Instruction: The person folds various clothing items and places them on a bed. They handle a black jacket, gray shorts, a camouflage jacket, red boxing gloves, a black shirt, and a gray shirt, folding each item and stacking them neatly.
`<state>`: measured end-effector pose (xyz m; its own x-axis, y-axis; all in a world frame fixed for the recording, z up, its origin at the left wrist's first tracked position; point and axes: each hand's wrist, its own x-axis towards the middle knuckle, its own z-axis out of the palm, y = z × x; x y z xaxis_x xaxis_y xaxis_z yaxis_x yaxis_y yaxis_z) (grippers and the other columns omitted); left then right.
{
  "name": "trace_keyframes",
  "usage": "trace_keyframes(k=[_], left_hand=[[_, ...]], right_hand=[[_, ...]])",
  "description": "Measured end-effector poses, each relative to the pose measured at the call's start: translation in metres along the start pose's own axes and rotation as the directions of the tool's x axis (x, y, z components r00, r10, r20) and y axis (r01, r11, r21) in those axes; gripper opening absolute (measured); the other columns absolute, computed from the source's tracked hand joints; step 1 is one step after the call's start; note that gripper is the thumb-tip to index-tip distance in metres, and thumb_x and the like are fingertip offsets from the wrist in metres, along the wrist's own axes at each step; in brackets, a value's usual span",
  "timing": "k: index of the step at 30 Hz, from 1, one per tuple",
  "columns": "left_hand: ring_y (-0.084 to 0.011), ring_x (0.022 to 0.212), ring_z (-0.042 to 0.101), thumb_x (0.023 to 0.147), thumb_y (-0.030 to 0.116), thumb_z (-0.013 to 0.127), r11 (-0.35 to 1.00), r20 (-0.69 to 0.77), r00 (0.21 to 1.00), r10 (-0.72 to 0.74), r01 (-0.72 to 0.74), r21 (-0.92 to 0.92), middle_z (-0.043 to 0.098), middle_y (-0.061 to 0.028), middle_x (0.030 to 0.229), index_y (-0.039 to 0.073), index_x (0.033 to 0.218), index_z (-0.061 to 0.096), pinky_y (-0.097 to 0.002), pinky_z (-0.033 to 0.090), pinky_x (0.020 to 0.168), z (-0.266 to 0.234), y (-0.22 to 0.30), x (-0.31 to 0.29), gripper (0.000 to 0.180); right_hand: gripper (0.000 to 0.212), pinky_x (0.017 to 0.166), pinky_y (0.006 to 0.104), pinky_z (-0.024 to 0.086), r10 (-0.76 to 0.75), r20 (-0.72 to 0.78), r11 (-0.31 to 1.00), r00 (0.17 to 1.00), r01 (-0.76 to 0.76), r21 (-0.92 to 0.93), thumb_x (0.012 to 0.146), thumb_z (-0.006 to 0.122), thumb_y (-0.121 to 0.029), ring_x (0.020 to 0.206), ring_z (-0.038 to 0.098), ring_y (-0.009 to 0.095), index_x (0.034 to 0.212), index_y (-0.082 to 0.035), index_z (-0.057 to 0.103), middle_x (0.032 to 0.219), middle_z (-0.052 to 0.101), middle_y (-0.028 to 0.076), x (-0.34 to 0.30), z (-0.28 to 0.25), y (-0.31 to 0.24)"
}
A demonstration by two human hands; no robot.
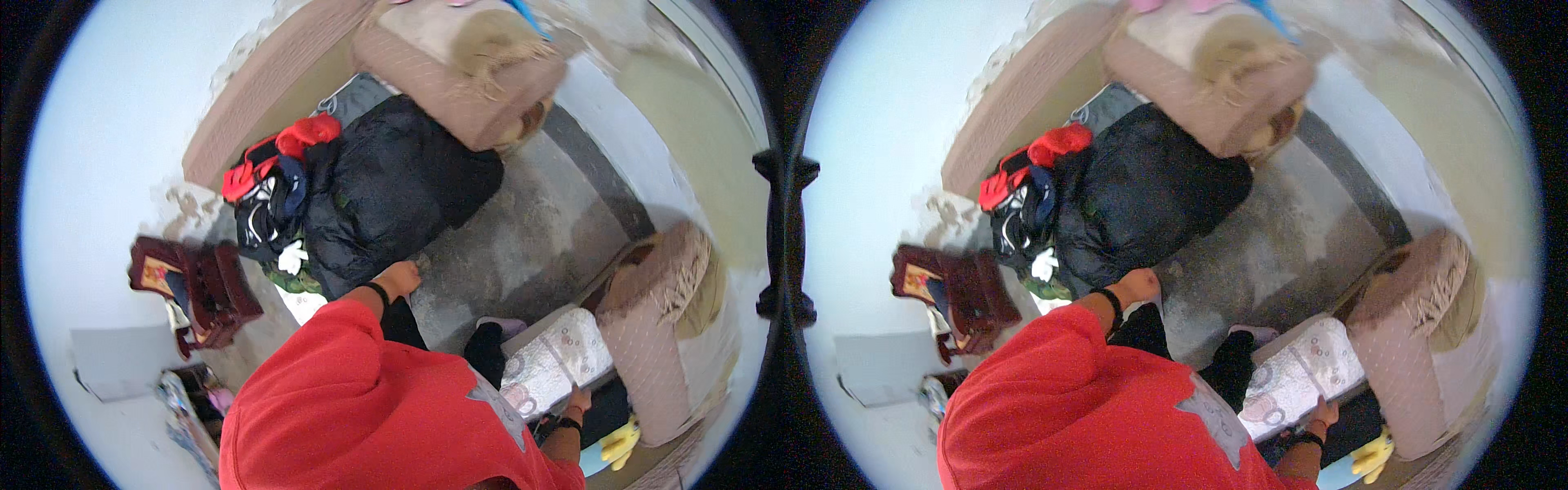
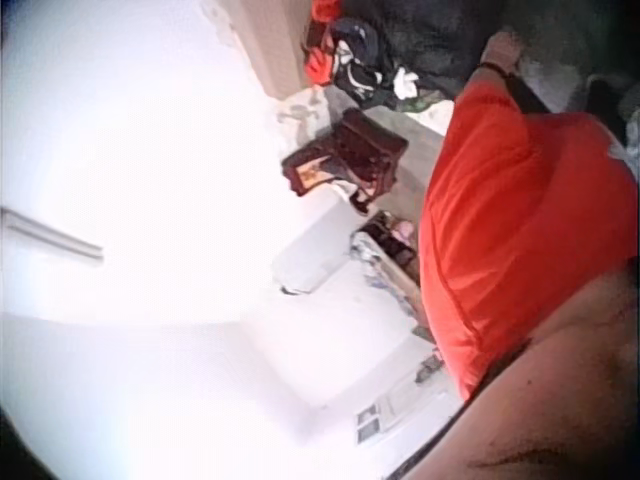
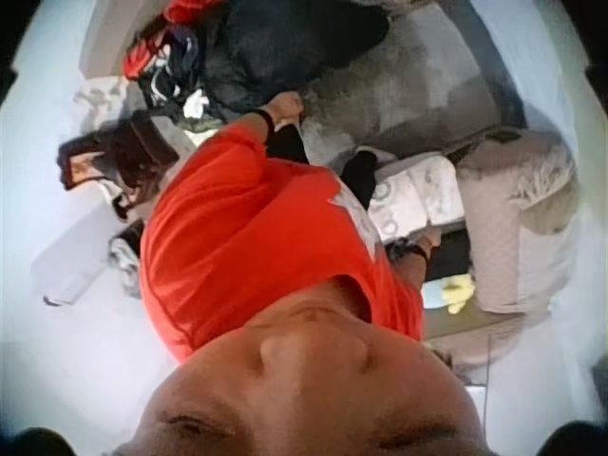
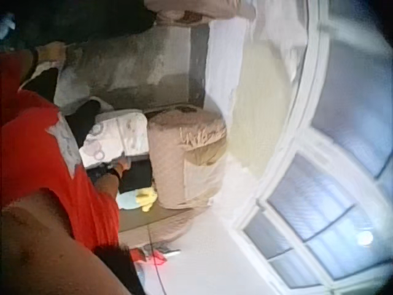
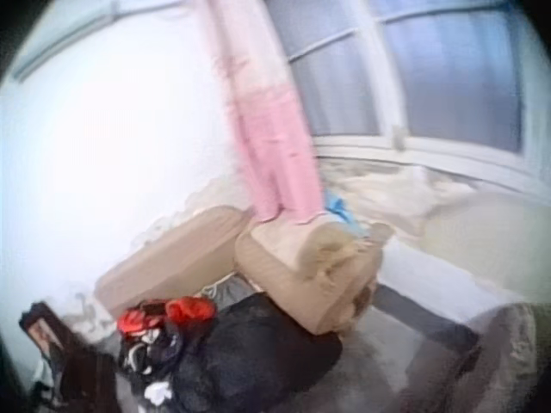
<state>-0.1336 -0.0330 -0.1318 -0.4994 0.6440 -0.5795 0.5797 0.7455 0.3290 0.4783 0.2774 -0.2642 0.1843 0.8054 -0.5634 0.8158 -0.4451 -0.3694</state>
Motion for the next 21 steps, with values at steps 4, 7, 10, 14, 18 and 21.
trace_keyframes(k=[4, 7, 10, 14, 18, 21], left_hand=[[-0.0406, 0.083, 0.063, 0.077, 0.023, 0.053, 0.998, -0.111, 0.993, -0.042, 0.037, -0.055, 0.066, -0.0223, 0.084, -0.001, 0.077, 0.067, -0.0466, 0.051, 0.075, 0.019, -0.156, -0.056, 0.028], [-0.0399, 0.077, 0.063, 0.077, 0.02, 0.052, 0.981, -0.116, 0.982, -0.151, 0.135, -0.138, 0.065, -0.0192, 0.081, 0.003, 0.069, 0.066, -0.0471, 0.052, 0.071, 0.046, -0.251, -0.11, 0.023], [-0.0353, 0.081, 0.065, 0.08, 0.027, 0.055, 0.919, -0.087, 0.963, -0.256, 0.214, -0.33, 0.067, -0.0196, 0.082, 0.0, 0.078, 0.065, -0.0453, 0.052, 0.068, 0.043, -0.336, -0.18, 0.028], [-0.0403, 0.093, 0.062, 0.084, 0.029, 0.05, 0.461, 0.07, 0.654, -0.754, 0.601, -0.653, 0.066, -0.0247, 0.094, -0.002, 0.089, 0.065, -0.0455, 0.048, 0.084, 0.047, -0.398, -0.252, 0.035], [-0.0392, 0.091, 0.063, 0.085, 0.03, 0.053, 0.214, 0.187, 0.545, -0.818, 0.588, -0.78, 0.066, -0.0239, 0.091, -0.001, 0.089, 0.065, -0.0444, 0.048, 0.082, 0.09, -0.403, -0.285, 0.034], [-0.0381, 0.09, 0.064, 0.085, 0.032, 0.055, 0.003, 0.344, 0.503, -0.793, 0.568, -0.823, 0.066, -0.0227, 0.091, -0.001, 0.091, 0.065, -0.0436, 0.049, 0.08, 0.127, -0.363, -0.3, 0.035]], right_hand=[[0.058, 0.098, 0.0399, 0.041, -0.384, 0.093, 0.921, 0.919, 0.388, -0.033, 0.071, 0.076, -0.021, 0.112, 0.054, 0.031, 0.118, 0.009, 0.058, 0.118, 0.059, 0.026, -0.071, 0.097, -0.178], [0.05, 0.092, 0.0402, 0.045, -0.534, 0.249, 0.794, 0.808, 0.581, -0.179, 0.074, 0.074, -0.025, 0.103, 0.059, 0.031, 0.11, 0.007, 0.062, 0.113, 0.062, 0.023, -0.171, 0.198, -0.313], [0.051, 0.095, 0.037, 0.043, -0.657, 0.526, 0.488, 0.54, 0.836, -0.249, 0.076, 0.073, -0.029, 0.111, 0.057, 0.03, 0.113, 0.005, 0.06, 0.114, 0.062, 0.02, -0.292, 0.29, -0.418], [0.054, 0.096, 0.0388, 0.043, -0.633, 0.742, 0.294, 0.22, 0.955, -0.032, 0.075, 0.075, -0.035, 0.113, 0.054, 0.034, 0.115, -0.002, 0.06, 0.119, 0.058, 0.021, -0.43, 0.405, -0.511], [0.058, 0.098, 0.0393, 0.043, -0.532, 0.84, 0.337, 0.108, 0.937, 0.093, 0.074, 0.076, -0.034, 0.115, 0.054, 0.034, 0.117, 0.0, 0.057, 0.124, 0.055, 0.022, -0.525, 0.5, -0.562], [0.06, 0.099, 0.0402, 0.043, -0.459, 0.874, 0.497, 0.16, 0.862, 0.103, 0.074, 0.076, -0.03, 0.119, 0.052, 0.032, 0.121, 0.001, 0.054, 0.126, 0.054, 0.022, -0.578, 0.567, -0.588]])
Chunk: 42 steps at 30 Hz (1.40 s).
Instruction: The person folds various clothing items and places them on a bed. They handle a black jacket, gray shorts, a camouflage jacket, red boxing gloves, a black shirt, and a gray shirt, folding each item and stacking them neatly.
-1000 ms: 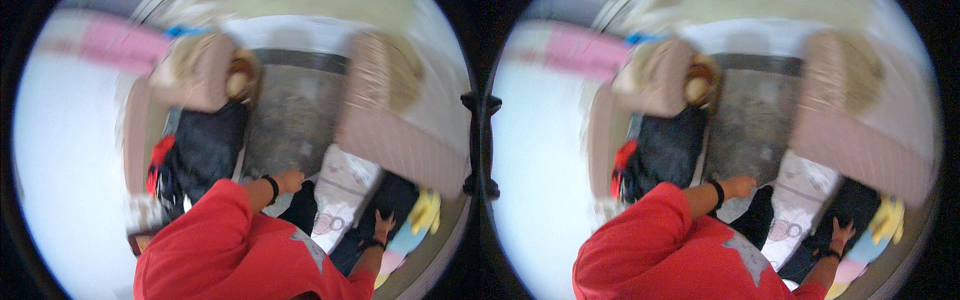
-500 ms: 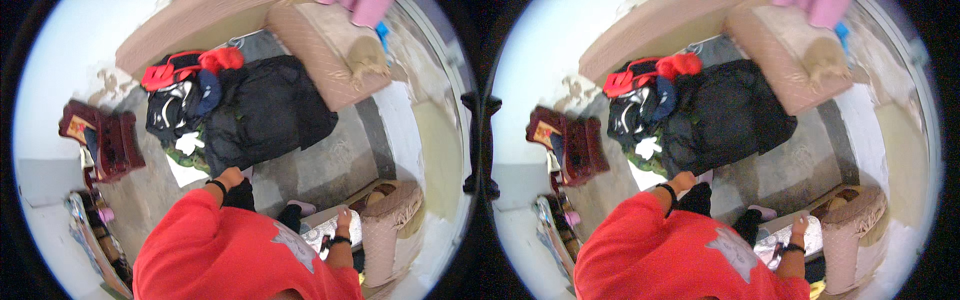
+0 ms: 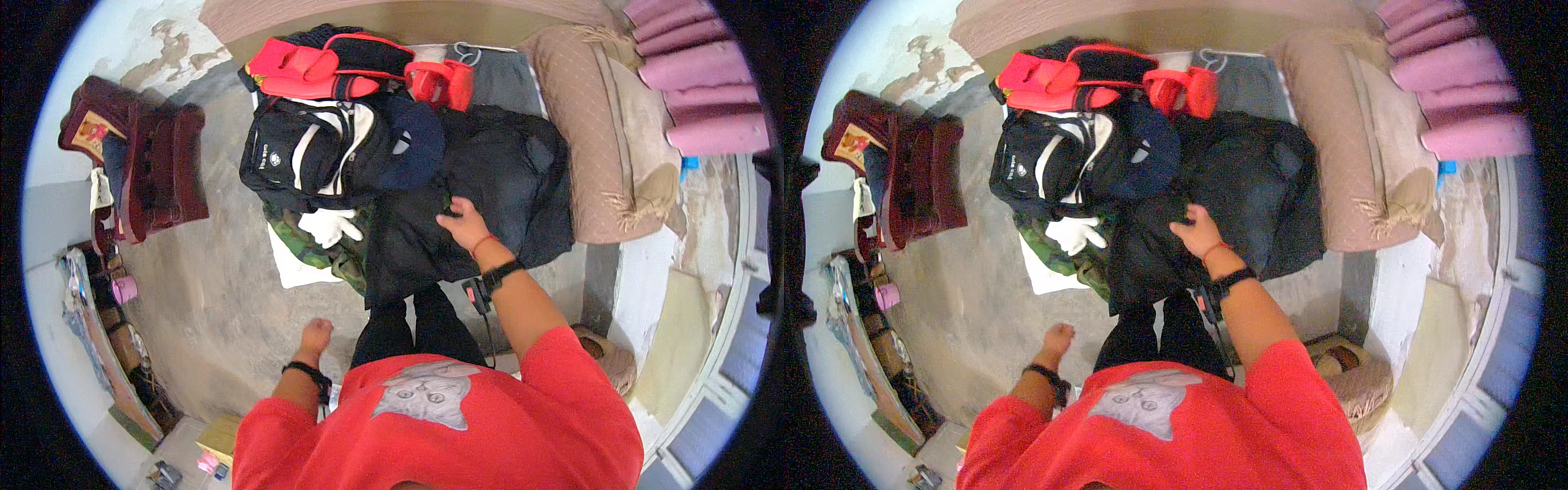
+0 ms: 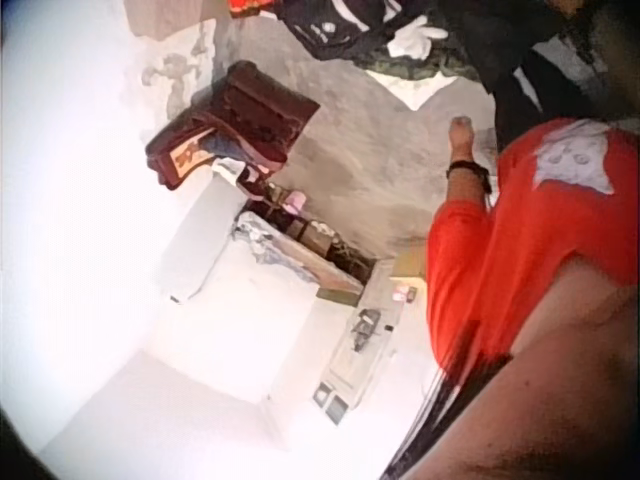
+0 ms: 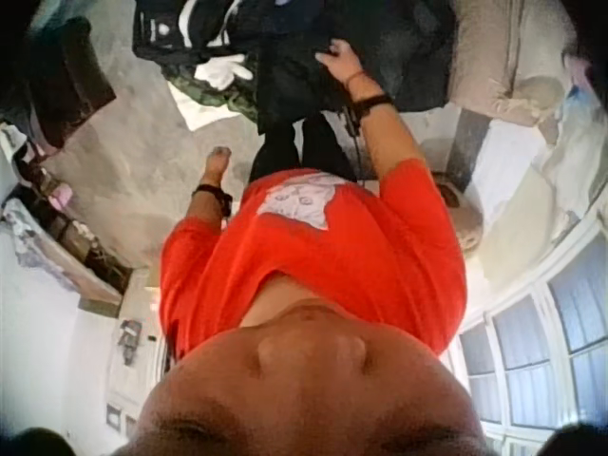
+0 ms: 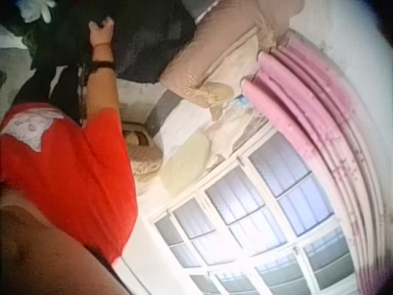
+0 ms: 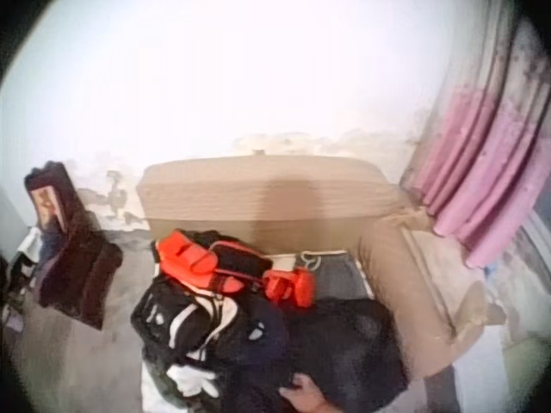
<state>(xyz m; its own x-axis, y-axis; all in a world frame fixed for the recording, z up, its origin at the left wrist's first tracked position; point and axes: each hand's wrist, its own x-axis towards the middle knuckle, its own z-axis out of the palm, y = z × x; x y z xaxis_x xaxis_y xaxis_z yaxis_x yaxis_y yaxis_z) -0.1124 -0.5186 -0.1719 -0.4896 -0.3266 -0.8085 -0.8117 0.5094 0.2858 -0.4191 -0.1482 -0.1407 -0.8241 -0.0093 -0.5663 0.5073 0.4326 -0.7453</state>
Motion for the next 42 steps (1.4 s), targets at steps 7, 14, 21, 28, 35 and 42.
trace_keyframes(k=[7, 14, 21, 28, 35, 42], left_hand=[[-0.0335, 0.095, 0.064, 0.085, 0.032, 0.057, 0.965, 0.09, 0.971, -0.223, 0.233, -0.122, 0.068, -0.0183, 0.096, 0.003, 0.098, 0.066, -0.04, 0.049, 0.084, 0.055, -0.035, -0.078, 0.034], [-0.017, 0.079, 0.063, 0.089, 0.028, 0.059, 0.978, 0.001, 0.997, -0.071, 0.07, -0.195, 0.068, -0.0083, 0.085, 0.0, 0.095, 0.065, -0.0316, 0.05, 0.075, 0.053, 0.021, -0.071, 0.029], [-0.0249, 0.093, 0.064, 0.083, 0.024, 0.063, 0.956, 0.001, 1.0, 0.002, -0.002, -0.294, 0.068, -0.015, 0.098, 0.002, 0.101, 0.065, -0.0343, 0.049, 0.083, 0.042, 0.111, -0.063, 0.028], [-0.0174, 0.087, 0.062, 0.085, 0.018, 0.061, 0.975, 0.074, 0.997, 0.033, -0.015, -0.222, 0.067, -0.0087, 0.091, 0.0, 0.099, 0.064, -0.0297, 0.048, 0.082, 0.049, 0.14, -0.065, 0.024], [-0.0208, 0.088, 0.064, 0.082, 0.02, 0.062, 0.971, 0.076, 0.997, 0.024, -0.006, -0.237, 0.068, -0.0131, 0.093, 0.001, 0.099, 0.065, -0.0325, 0.049, 0.081, 0.053, 0.143, -0.069, 0.026], [-0.0229, 0.09, 0.066, 0.083, 0.024, 0.063, 0.978, 0.076, 0.997, -0.033, 0.048, -0.204, 0.069, -0.014, 0.094, 0.003, 0.099, 0.067, -0.0337, 0.051, 0.081, 0.065, 0.116, -0.078, 0.027]], right_hand=[[0.052, 0.067, 0.0428, 0.053, 0.25, 0.005, 0.94, 0.968, -0.243, 0.24, 0.077, 0.074, -0.029, 0.081, 0.066, 0.031, 0.113, 0.003, 0.055, 0.097, 0.066, 0.017, 0.118, 0.041, -0.046], [0.038, 0.045, 0.0334, 0.05, 0.069, -0.205, 0.93, 0.976, 0.012, 0.369, 0.085, 0.066, -0.017, 0.07, 0.061, 0.02, 0.115, 0.001, 0.052, 0.089, 0.061, 0.013, 0.092, -0.015, -0.028], [0.028, 0.051, 0.0286, 0.05, 0.104, -0.438, 0.899, 0.893, 0.103, 0.425, 0.088, 0.065, -0.017, 0.074, 0.059, 0.017, 0.11, -0.004, 0.054, 0.098, 0.059, 0.007, 0.029, -0.171, 0.0], [0.04, 0.061, 0.0354, 0.054, 0.123, -0.408, 0.768, 0.905, 0.173, 0.616, 0.089, 0.064, -0.014, 0.081, 0.058, 0.019, 0.123, -0.003, 0.046, 0.101, 0.057, 0.008, 0.029, -0.194, -0.05], [0.076, 0.092, 0.045, 0.047, -0.274, 0.119, 0.44, 0.954, 0.015, 0.898, 0.092, 0.061, -0.024, 0.119, 0.049, 0.03, 0.148, -0.007, 0.012, 0.129, 0.045, 0.012, 0.055, -0.119, -0.083], [0.079, 0.072, 0.0318, 0.05, 0.386, 0.35, 0.856, 0.853, -0.473, 0.209, 0.084, 0.069, -0.02, 0.091, 0.064, 0.019, 0.146, -0.004, 0.022, 0.141, 0.041, 0.014, 0.053, -0.032, -0.03]])
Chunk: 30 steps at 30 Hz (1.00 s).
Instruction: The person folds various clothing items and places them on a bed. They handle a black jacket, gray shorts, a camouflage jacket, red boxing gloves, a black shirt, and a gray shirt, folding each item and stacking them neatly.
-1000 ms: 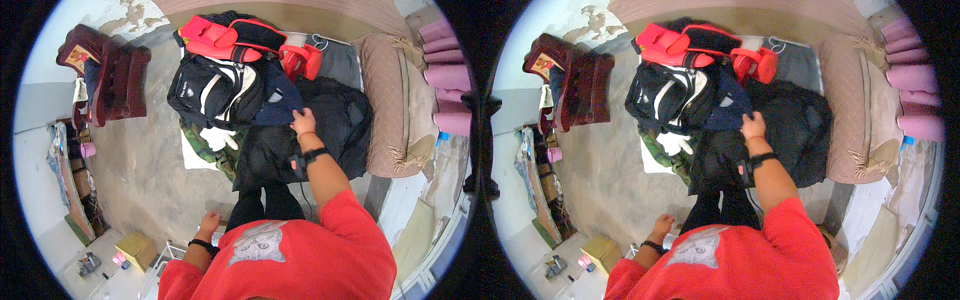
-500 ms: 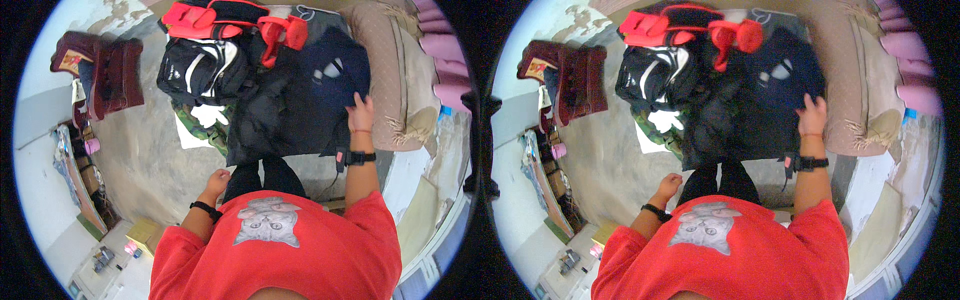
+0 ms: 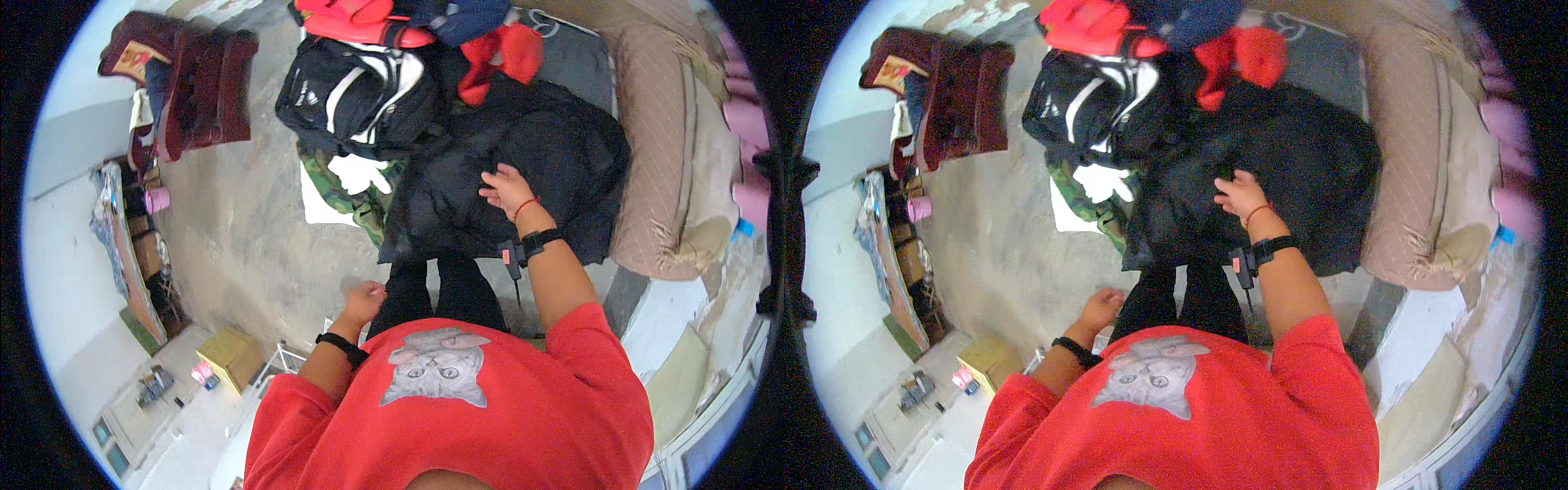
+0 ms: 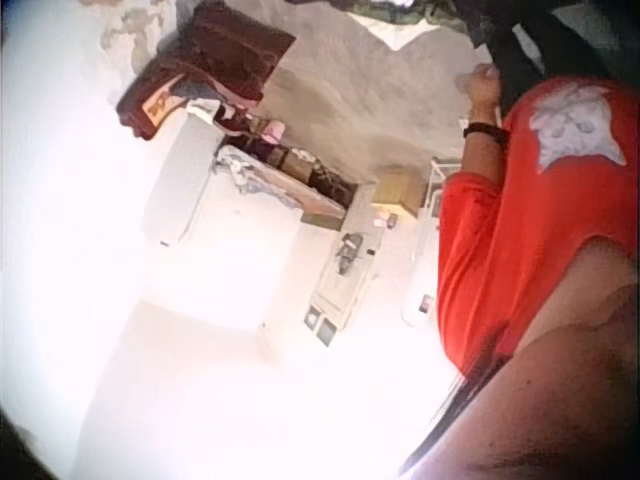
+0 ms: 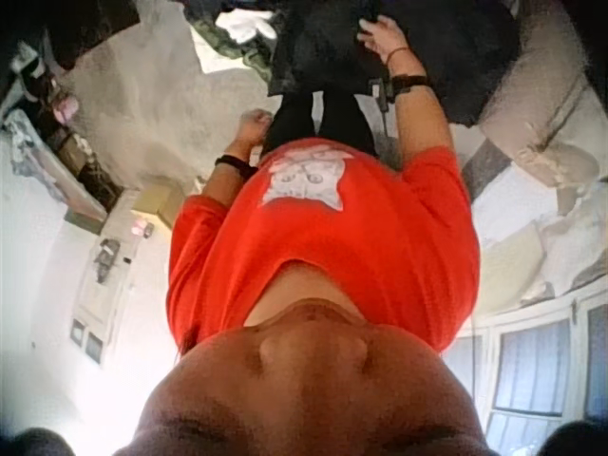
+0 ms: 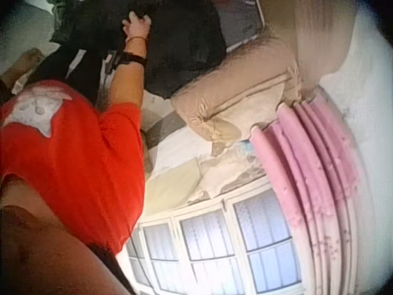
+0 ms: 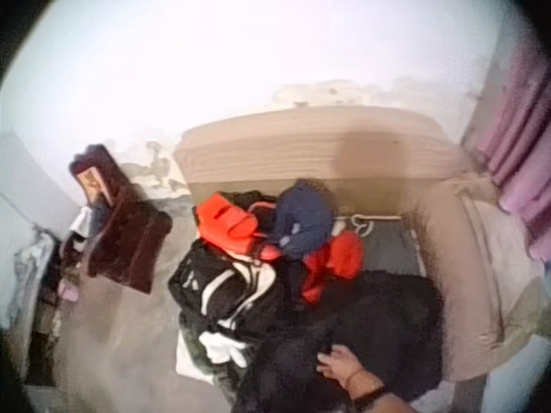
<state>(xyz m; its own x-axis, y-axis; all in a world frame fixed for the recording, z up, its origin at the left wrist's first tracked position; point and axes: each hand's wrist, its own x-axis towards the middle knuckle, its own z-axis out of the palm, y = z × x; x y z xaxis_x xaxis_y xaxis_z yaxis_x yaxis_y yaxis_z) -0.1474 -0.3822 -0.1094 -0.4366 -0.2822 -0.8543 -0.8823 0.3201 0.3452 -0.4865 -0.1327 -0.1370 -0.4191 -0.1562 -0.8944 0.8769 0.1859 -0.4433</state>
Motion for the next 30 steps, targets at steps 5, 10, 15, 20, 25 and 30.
trace_keyframes(k=[5, 10, 15, 20, 25, 30], left_hand=[[-0.0238, 0.095, 0.066, 0.083, 0.024, 0.063, 0.986, 0.0, 0.996, -0.09, 0.089, -0.138, 0.069, -0.0148, 0.097, 0.003, 0.103, 0.065, -0.0336, 0.051, 0.084, 0.007, -0.035, -0.008, 0.028], [-0.0209, 0.088, 0.065, 0.083, 0.023, 0.063, 0.991, -0.014, 0.997, -0.07, 0.068, -0.118, 0.069, -0.0115, 0.093, 0.003, 0.101, 0.065, -0.032, 0.051, 0.081, 0.0, -0.046, -0.016, 0.027], [-0.0195, 0.087, 0.065, 0.083, 0.02, 0.064, 0.967, 0.009, 1.0, 0.011, -0.009, -0.254, 0.069, -0.0105, 0.093, 0.001, 0.101, 0.064, -0.0311, 0.05, 0.08, -0.022, -0.004, 0.002, 0.026], [-0.0289, 0.113, 0.055, 0.077, 0.034, 0.075, 0.863, -0.198, 0.852, 0.484, -0.503, -0.055, 0.058, -0.0195, 0.119, -0.002, 0.13, 0.045, -0.0375, 0.042, 0.097, -0.032, 0.097, 0.015, 0.07], [-0.0376, 0.101, 0.061, 0.074, 0.037, 0.076, 0.771, 0.336, 0.727, 0.599, -0.636, 0.003, 0.063, -0.0244, 0.102, -0.003, 0.122, 0.053, -0.0405, 0.048, 0.089, -0.018, 0.205, 0.008, 0.066], [-0.0432, 0.076, 0.06, 0.078, 0.024, 0.067, 0.551, 0.257, 0.614, 0.747, -0.787, 0.278, 0.061, -0.0235, 0.081, 0.0, 0.083, 0.059, -0.0484, 0.05, 0.066, 0.005, 0.253, -0.025, 0.025]], right_hand=[[0.1, 0.074, 0.0363, 0.053, 0.02, 0.054, 0.933, 0.998, -0.038, 0.358, 0.081, 0.071, -0.008, 0.095, 0.065, 0.028, 0.149, -0.006, -0.001, 0.132, 0.046, 0.019, 0.053, 0.04, 0.018], [0.061, 0.063, 0.0358, 0.051, 0.032, -0.096, 0.983, 0.995, -0.013, 0.184, 0.076, 0.077, -0.02, 0.074, 0.061, 0.022, 0.124, -0.002, 0.045, 0.1, 0.062, 0.011, 0.078, 0.063, 0.013], [0.031, 0.052, 0.031, 0.049, -0.133, 0.128, 0.973, 0.983, 0.154, -0.17, 0.076, 0.075, -0.025, 0.064, 0.059, 0.018, 0.092, 0.0, 0.069, 0.084, 0.066, 0.006, 0.008, 0.038, 0.028], [0.042, 0.101, 0.0404, 0.04, -0.406, 0.562, 0.73, 0.721, 0.625, -0.275, 0.084, 0.067, -0.015, 0.113, 0.054, 0.028, 0.123, -0.004, 0.056, 0.12, 0.06, 0.013, -0.084, 0.021, 0.08], [0.05, 0.104, 0.0399, 0.037, -0.516, 0.604, 0.544, 0.608, 0.777, -0.317, 0.081, 0.068, -0.014, 0.119, 0.05, 0.031, 0.127, -0.005, 0.051, 0.125, 0.055, 0.017, -0.125, 0.028, 0.111], [0.078, 0.096, 0.0374, 0.043, -0.17, 0.097, 0.917, 0.981, 0.121, 0.381, 0.076, 0.068, -0.003, 0.11, 0.054, 0.023, 0.144, -0.009, 0.031, 0.13, 0.049, 0.012, -0.171, 0.005, 0.103]])
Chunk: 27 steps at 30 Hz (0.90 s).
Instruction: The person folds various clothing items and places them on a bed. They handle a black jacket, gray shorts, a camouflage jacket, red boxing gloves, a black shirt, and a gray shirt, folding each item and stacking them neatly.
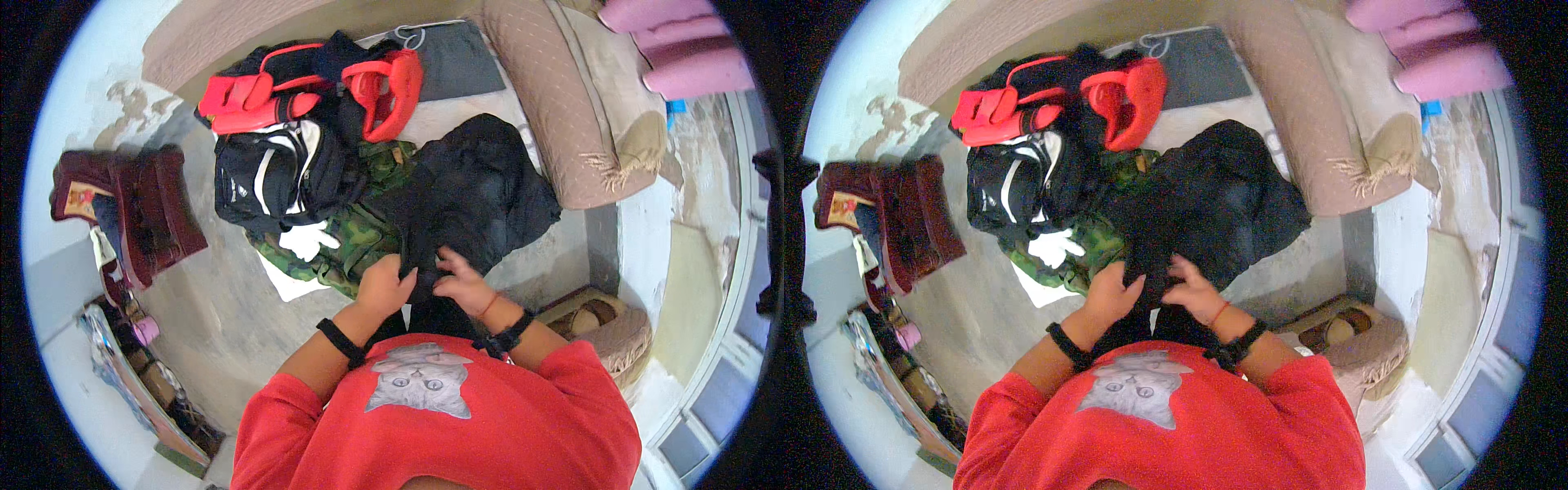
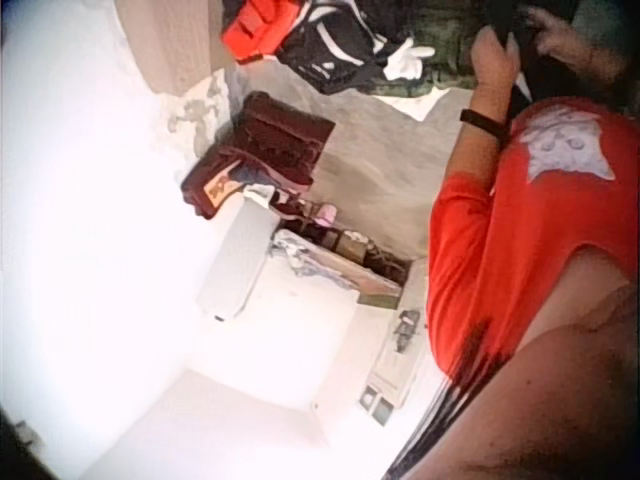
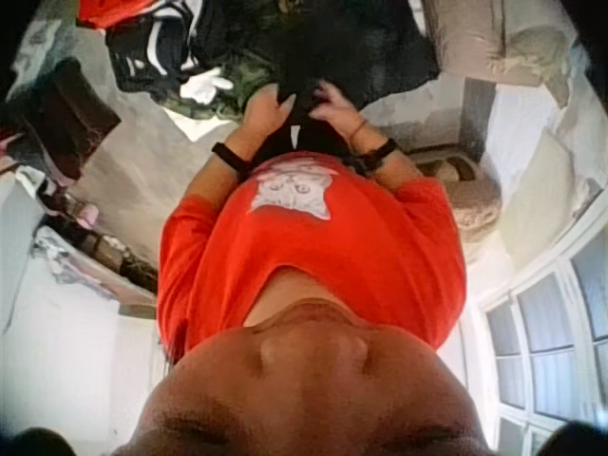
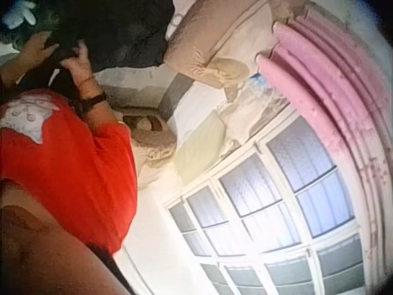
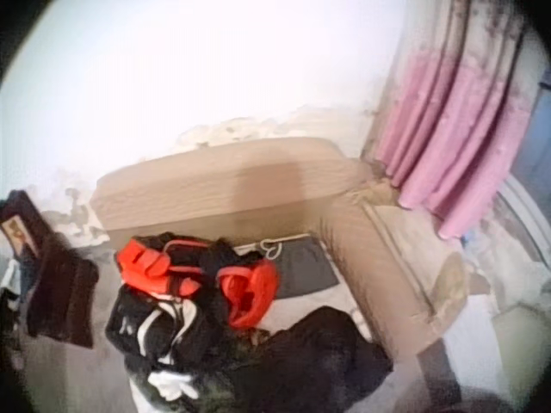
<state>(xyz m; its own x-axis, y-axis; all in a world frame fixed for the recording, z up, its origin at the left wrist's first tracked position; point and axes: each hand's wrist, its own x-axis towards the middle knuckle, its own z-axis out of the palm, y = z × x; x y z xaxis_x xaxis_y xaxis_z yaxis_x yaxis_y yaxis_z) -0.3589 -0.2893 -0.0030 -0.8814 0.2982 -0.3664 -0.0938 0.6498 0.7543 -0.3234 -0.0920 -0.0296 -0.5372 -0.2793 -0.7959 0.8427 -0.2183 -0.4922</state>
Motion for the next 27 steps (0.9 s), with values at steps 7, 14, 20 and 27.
trace_keyframes(k=[7, 14, 20, 27], left_hand=[[-0.0421, 0.093, 0.058, 0.083, 0.027, 0.063, 0.91, 0.488, 0.792, 0.366, -0.414, -0.011, 0.056, -0.0287, 0.096, -0.009, 0.106, 0.053, -0.0467, 0.048, 0.083, 0.031, 0.075, -0.045, 0.043], [-0.0358, 0.108, 0.055, 0.08, 0.017, 0.067, 0.82, 0.369, 0.733, 0.571, -0.532, -0.212, 0.059, -0.0195, 0.114, 0.002, 0.115, 0.059, -0.041, 0.045, 0.095, -0.026, 0.013, -0.07, 0.039], [-0.0242, 0.081, 0.066, 0.082, 0.013, 0.066, 0.942, 0.407, 0.849, 0.336, -0.296, -0.16, 0.063, -0.0132, 0.093, 0.001, 0.098, 0.063, -0.0335, 0.052, 0.071, -0.053, -0.02, -0.078, 0.021], [-0.0178, 0.074, 0.063, 0.084, 0.014, 0.065, 0.768, 0.472, 0.629, 0.618, -0.612, -0.19, 0.065, -0.0111, 0.081, 0.002, 0.091, 0.065, -0.0318, 0.051, 0.069, -0.027, 0.016, -0.088, 0.014]], right_hand=[[0.089, 0.102, 0.0316, 0.037, -0.288, -0.155, 0.906, 0.945, 0.216, -0.363, 0.063, 0.076, -0.013, 0.12, 0.049, 0.026, 0.141, 0.0, 0.034, 0.132, 0.051, 0.017, -0.034, -0.004, -0.031], [0.04, 0.083, 0.0365, 0.048, -0.608, -0.661, 0.784, 0.44, 0.46, -0.416, 0.07, 0.05, -0.005, 0.088, 0.059, 0.025, 0.108, 0.005, 0.059, 0.1, 0.064, 0.011, -0.219, -0.054, -0.091], [0.043, 0.09, 0.0416, 0.051, -0.69, -0.302, 0.225, -0.658, 0.202, -0.953, 0.084, 0.046, -0.014, 0.101, 0.063, 0.029, 0.122, 0.003, 0.055, 0.113, 0.062, 0.021, -0.462, 0.036, -0.009], [0.03, 0.087, 0.04, 0.048, -0.217, -0.975, 0.768, 0.052, -0.607, -0.203, 0.078, 0.051, -0.006, 0.095, 0.062, 0.03, 0.105, -0.001, 0.062, 0.097, 0.064, 0.018, -0.373, -0.028, 0.194]])
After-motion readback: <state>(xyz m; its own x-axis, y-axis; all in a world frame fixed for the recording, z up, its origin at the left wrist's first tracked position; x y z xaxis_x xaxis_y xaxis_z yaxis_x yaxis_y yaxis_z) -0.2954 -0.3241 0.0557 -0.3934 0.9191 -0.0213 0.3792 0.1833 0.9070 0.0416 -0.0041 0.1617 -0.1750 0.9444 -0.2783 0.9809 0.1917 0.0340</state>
